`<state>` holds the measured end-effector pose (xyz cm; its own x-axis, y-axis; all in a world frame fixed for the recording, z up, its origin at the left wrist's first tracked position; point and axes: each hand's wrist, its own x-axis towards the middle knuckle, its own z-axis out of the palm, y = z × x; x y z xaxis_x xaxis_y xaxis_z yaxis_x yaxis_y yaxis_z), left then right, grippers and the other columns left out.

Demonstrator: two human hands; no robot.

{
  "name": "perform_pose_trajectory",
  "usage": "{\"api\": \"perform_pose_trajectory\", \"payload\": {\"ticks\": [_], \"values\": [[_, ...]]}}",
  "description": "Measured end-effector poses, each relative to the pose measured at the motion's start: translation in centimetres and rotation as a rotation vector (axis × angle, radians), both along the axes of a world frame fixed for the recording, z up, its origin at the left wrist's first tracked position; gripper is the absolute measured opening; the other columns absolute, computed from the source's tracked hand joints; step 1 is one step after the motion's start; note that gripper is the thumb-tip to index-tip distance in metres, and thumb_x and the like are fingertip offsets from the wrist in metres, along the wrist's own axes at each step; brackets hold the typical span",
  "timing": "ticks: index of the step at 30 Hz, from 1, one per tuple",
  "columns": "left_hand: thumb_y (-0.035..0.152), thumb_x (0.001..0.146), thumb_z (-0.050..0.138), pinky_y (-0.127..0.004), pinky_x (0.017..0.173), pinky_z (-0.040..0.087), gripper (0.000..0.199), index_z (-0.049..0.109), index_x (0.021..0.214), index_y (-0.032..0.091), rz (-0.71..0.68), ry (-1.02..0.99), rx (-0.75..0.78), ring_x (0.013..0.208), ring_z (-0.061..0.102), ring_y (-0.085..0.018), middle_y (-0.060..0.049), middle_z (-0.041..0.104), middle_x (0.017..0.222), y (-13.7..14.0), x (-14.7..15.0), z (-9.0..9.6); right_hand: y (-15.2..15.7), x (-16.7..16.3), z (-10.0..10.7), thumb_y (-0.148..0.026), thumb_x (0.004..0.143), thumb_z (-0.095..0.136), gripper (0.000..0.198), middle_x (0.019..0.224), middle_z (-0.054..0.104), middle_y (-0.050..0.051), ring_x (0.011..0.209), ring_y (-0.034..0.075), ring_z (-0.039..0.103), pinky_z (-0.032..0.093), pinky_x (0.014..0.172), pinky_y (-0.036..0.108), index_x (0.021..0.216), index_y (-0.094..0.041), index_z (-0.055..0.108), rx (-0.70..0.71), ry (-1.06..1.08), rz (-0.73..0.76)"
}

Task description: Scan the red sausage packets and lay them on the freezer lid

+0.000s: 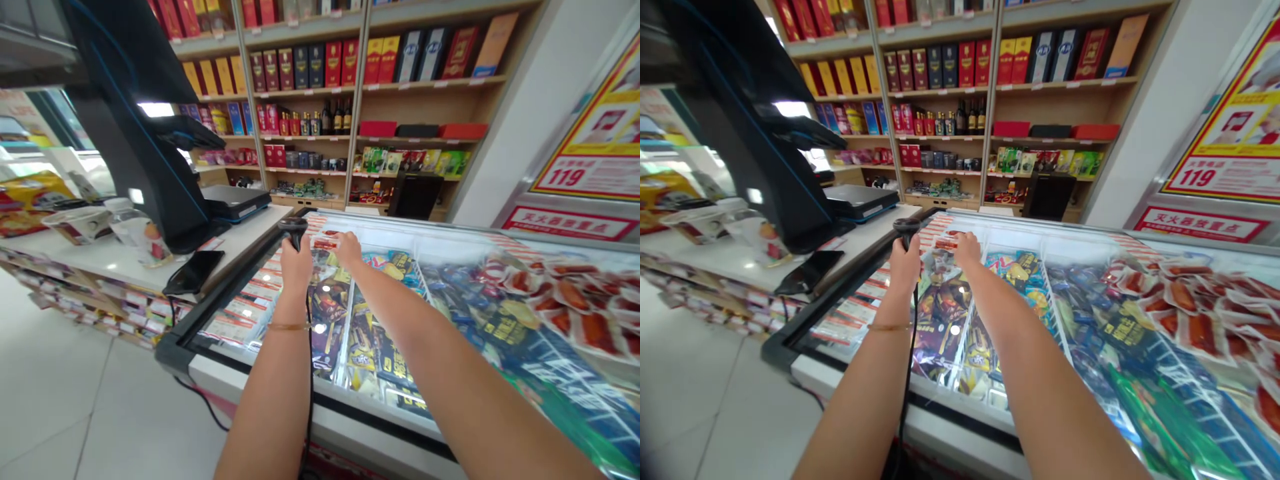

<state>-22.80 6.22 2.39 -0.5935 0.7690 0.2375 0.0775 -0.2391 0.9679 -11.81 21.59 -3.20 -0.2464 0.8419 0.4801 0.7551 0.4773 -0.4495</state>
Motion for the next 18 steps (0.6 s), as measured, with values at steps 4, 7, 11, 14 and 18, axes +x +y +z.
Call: {"api": "perform_pose_trajectory", "payload": {"ticks": [4,7,11,14,18], "values": [[0.043,0.084,0.059,-0.025,0.050,0.041,0.025,0.050,0.098,0.024,0.037,0.034,-0.037,0.056,0.058,-0.017,-0.001,0.060,0.073,0.0,0.7,0.0,-0.3,2.3,0.3,-0.026,0.077,0.070,0.040,0.115,0.053,0.010,0.111,0.027,0.051,0.042,0.097,0.041,0.116,-0.022,0.062,0.013,0.059,-0.010],[0.044,0.084,0.058,-0.024,0.044,0.039,0.024,0.048,0.091,0.023,0.003,0.038,-0.083,0.045,0.052,-0.013,0.002,0.056,0.067,-0.1,2.1,0.0,-1.6,6.5,0.2,-0.025,0.080,0.066,0.038,0.118,0.052,0.011,0.111,0.026,0.053,0.042,0.099,0.040,0.117,-0.019,0.060,0.047,0.101,-0.010],[0.046,0.082,0.057,-0.021,0.038,0.035,0.027,0.046,0.088,0.022,-0.167,-0.054,-0.084,0.037,0.045,-0.009,0.005,0.052,0.062,-0.4,4.7,0.2,-4.6,15.3,-0.1,-0.016,0.080,0.059,0.035,0.118,0.053,0.012,0.111,0.024,0.054,0.042,0.101,0.038,0.116,-0.018,0.060,0.108,0.082,-0.013],[0.047,0.079,0.060,-0.019,0.037,0.035,0.030,0.045,0.087,0.022,-0.273,-0.096,-0.070,0.037,0.045,-0.007,0.007,0.051,0.060,-0.8,7.1,0.3,-7.0,22.5,0.1,-0.016,0.080,0.057,0.034,0.117,0.054,0.014,0.115,0.028,0.052,0.042,0.100,0.042,0.113,-0.017,0.061,0.158,0.022,-0.151],[0.051,0.077,0.062,-0.019,0.036,0.036,0.034,0.046,0.084,0.021,-0.389,-0.180,-0.093,0.038,0.045,-0.007,0.006,0.052,0.060,-1.6,10.9,0.4,-9.2,30.4,0.3,-0.010,0.075,0.058,0.033,0.121,0.055,0.020,0.111,0.035,0.053,0.039,0.095,0.052,0.107,-0.016,0.064,0.218,-0.047,-0.478]]}}
